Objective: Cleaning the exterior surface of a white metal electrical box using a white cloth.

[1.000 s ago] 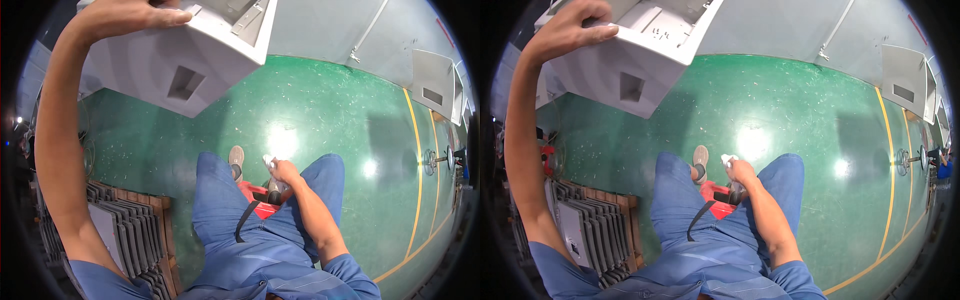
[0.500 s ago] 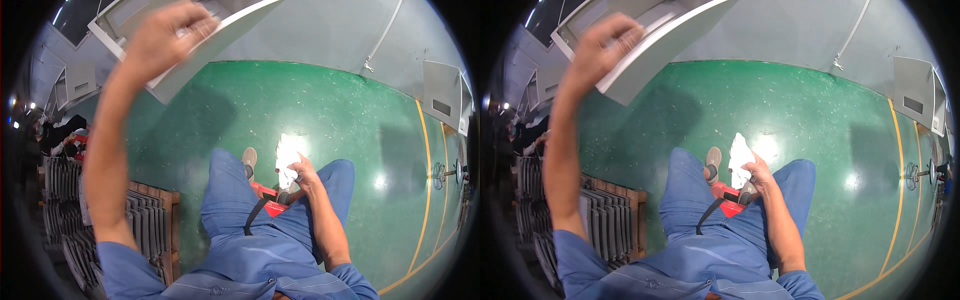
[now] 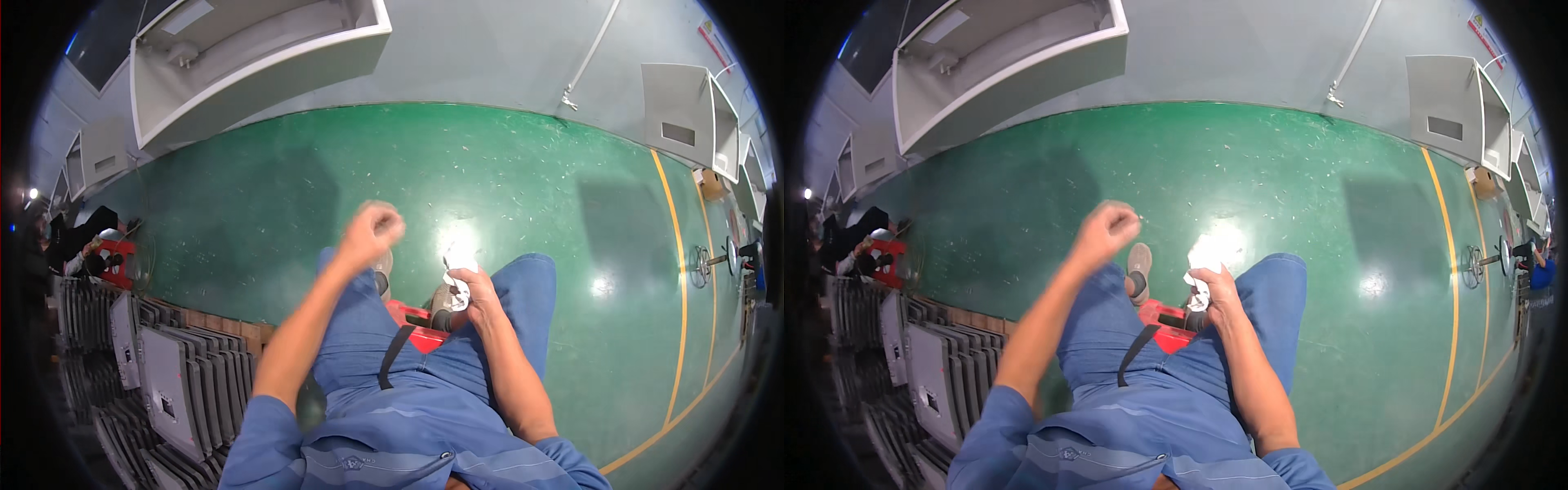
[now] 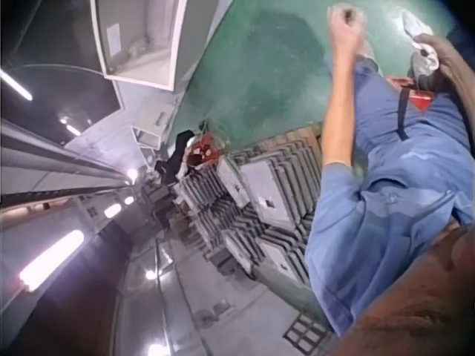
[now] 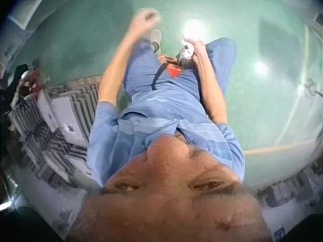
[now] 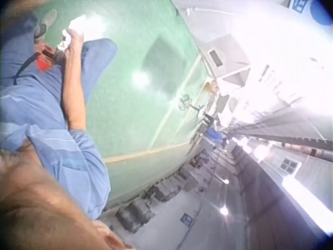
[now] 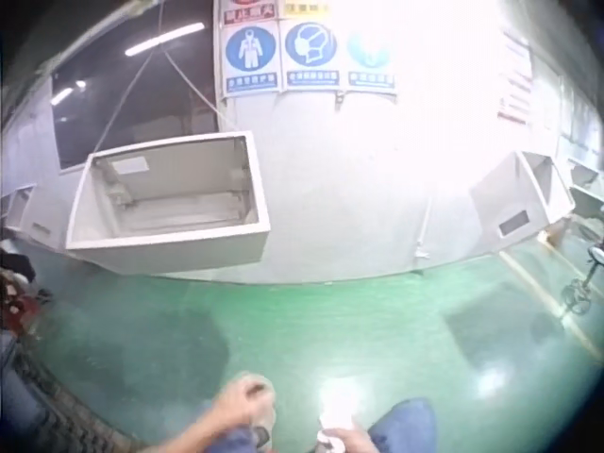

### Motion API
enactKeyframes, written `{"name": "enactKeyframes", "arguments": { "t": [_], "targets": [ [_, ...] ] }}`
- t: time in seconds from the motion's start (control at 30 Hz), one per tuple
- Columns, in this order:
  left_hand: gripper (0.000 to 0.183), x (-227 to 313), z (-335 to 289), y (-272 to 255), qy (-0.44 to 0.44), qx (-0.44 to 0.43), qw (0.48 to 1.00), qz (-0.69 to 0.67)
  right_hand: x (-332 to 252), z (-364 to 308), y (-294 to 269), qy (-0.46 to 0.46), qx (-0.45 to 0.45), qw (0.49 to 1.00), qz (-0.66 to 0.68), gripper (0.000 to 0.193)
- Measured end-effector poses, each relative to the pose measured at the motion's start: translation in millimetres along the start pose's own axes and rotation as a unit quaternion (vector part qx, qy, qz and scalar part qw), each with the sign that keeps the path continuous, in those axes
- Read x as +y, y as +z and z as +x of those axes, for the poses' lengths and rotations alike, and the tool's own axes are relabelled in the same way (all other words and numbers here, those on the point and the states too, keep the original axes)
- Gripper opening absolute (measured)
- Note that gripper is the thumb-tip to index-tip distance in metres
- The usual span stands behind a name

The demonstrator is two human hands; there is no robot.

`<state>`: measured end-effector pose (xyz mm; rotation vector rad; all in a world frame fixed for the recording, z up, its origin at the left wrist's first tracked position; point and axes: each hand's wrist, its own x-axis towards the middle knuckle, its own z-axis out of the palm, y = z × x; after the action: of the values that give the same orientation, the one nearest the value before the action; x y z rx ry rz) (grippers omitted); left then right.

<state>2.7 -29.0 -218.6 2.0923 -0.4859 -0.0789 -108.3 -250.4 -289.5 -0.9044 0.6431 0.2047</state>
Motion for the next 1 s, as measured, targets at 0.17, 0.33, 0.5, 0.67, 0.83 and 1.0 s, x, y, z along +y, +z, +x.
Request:
{"name": "enactKeyframes", "arguments": {
  "t": [0.17, 0.33, 0.5, 0.67, 0.83, 1.0],
  "targets": [
    [0.038, 97, 110, -143, 0.167, 0.295, 0.934, 0.117, -3, 10, 12, -0.001, -0.026, 0.999, -0.043, 0.028],
    [0.066, 100, 181, -199, 0.077, 0.222, 0.969, 0.079, -7, 8, 29, 0.095, -0.09, 0.991, 0.015, 0.031],
    [0.075, 77, 182, -218, -0.057, 0.022, 0.987, -0.151, 5, 44, 52, 0.012, -0.023, 0.997, -0.073, 0.028],
    [0.063, 61, 162, -222, -0.079, 0.066, 0.982, -0.156, -54, 42, 206, -0.383, -0.015, 0.907, -0.175, 0.033],
    [0.046, 54, 152, -256, -0.091, -0.001, 0.964, -0.249, -71, 35, 320, -0.555, -0.066, 0.773, -0.299, 0.041],
    [0.059, 85, 132, -226, -0.083, 0.094, 0.975, -0.186, -51, 98, 314, -0.651, 0.057, 0.71, -0.262, 0.036]
  ]
}}
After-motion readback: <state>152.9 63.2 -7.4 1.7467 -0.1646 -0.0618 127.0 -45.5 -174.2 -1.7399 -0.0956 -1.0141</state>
